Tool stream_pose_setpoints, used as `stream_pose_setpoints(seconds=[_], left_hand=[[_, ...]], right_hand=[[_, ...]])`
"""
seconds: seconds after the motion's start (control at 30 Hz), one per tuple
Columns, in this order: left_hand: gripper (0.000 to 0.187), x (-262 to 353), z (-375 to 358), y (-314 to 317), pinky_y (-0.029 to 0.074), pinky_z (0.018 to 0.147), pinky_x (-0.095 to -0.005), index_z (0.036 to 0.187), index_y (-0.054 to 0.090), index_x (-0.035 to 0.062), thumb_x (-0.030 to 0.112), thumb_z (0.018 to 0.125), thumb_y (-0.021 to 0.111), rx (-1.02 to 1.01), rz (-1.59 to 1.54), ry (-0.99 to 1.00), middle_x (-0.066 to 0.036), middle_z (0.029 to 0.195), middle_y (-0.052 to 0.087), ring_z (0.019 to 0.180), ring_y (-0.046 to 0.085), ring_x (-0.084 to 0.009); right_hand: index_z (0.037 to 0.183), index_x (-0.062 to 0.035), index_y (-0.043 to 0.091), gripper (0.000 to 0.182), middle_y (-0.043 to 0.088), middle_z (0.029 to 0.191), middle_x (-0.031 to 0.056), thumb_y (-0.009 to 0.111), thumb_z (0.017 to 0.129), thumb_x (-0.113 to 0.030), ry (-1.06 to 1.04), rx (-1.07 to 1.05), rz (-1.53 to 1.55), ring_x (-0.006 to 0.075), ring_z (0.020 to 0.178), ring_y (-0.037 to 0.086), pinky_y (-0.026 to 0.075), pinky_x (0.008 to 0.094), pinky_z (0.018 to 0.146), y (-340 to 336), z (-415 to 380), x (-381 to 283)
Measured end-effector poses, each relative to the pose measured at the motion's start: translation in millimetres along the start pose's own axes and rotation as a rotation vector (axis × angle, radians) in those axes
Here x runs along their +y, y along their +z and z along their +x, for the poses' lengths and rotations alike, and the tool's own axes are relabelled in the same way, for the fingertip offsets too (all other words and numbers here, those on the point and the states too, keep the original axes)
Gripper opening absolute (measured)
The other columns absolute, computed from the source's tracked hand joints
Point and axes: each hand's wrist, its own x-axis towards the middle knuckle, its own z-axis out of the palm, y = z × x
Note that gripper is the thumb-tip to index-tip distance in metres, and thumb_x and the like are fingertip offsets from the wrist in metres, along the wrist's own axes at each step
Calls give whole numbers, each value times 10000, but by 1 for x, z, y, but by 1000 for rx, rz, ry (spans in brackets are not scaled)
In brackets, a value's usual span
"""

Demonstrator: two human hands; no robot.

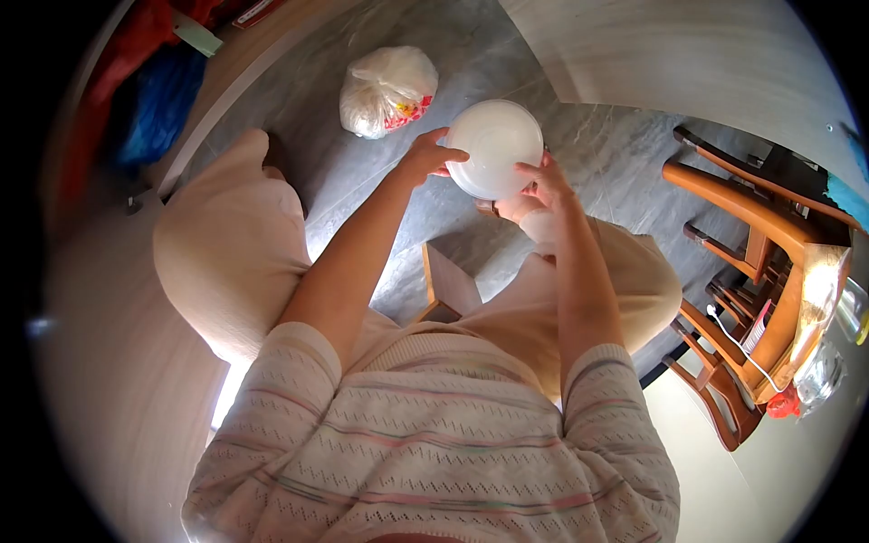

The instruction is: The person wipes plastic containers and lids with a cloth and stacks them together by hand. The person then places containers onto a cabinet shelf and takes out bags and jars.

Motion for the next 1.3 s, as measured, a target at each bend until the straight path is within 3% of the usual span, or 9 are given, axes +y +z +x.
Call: stream_pose_setpoints(seconds=[0.17, 0.3, 0.37, 0.57, 0.73, 0.87, 1.07, 1.2, 1.3], left_hand=[[847, -28, 42, 15, 505, 569, -315, 1265, 368, 81, 178, 534, 784, 71, -169, 68, -100, 1092, 554, 841, 568, -221], [887, -29, 47, 24, 447, 474, -285, 1302, 269, 98, 315, 605, 772, 95, 151, 34, -78, 786, 561, 522, 486, -136], [903, -18, 35, 23, 482, 527, -287, 1304, 238, 52, 359, 624, 745, 42, 115, 93, -87, 840, 540, 585, 503, -129], [965, 20, -5, 20, 508, 621, -305, 1320, 184, -25, 367, 619, 720, 173, 408, 92, -216, 1207, 426, 954, 534, -243], [821, 65, -42, 13, 476, 767, -312, 1281, 309, -33, 283, 634, 705, 216, 489, 262, -212, 1235, 421, 1047, 498, -249], [641, 133, -94, -2, 336, 956, -313, 1235, 395, -16, 223, 697, 648, 308, 514, 534, -197, 1211, 458, 1131, 441, -261], [529, 220, -227, -30, 402, 868, -328, 1161, 500, 37, 263, 702, 635, 454, 468, 702, -132, 1064, 551, 977, 529, -233], [443, 223, -222, -55, 439, 810, -343, 1073, 556, 33, 260, 701, 633, 560, 472, 773, -127, 955, 598, 872, 583, -244], [399, 224, -234, -55, 435, 817, -365, 1056, 566, 49, 230, 704, 612, 600, 841, 736, -152, 957, 594, 897, 572, -289]], right_hand=[[1205, -168, 371, 574, 444, 1163, 72, 660, 710, -143, -116, 114, 81, 250, 991, 470, 454, 441, 636, -13, 18, -10], [1276, -144, 324, 747, 432, 1228, 89, 707, 641, -233, -152, 266, -132, 267, 1059, 465, 449, 450, 724, -1, 15, -32], [1290, -74, 302, 789, 466, 1206, 131, 707, 632, -233, -167, 438, -245, 268, 1054, 487, 457, 403, 753, -4, 25, -36], [1218, -16, 411, 695, 564, 1059, 164, 710, 626, -225, -631, 504, -859, 265, 957, 556, 468, 327, 744, -48, 2, -64], [1178, -14, 460, 611, 603, 929, 137, 698, 653, -216, -598, 336, -772, 208, 820, 590, 474, 313, 678, -50, -71, -101], [1171, -23, 472, 530, 595, 909, 86, 656, 714, -217, -480, 155, -639, 134, 761, 582, 455, 290, 594, 6, -176, -148], [1179, -38, 463, 463, 589, 909, 48, 596, 779, -230, -653, -50, -718, 103, 733, 566, 412, 217, 528, 79, -176, -210], [1149, -48, 476, 400, 581, 870, 28, 573, 807, -231, -799, -179, -742, 88, 704, 557, 410, 213, 488, 156, -169, -273], [1107, -49, 502, 355, 581, 786, 22, 573, 813, -233, -941, -171, -623, 75, 641, 541, 387, 201, 425, 221, -161, -332]])
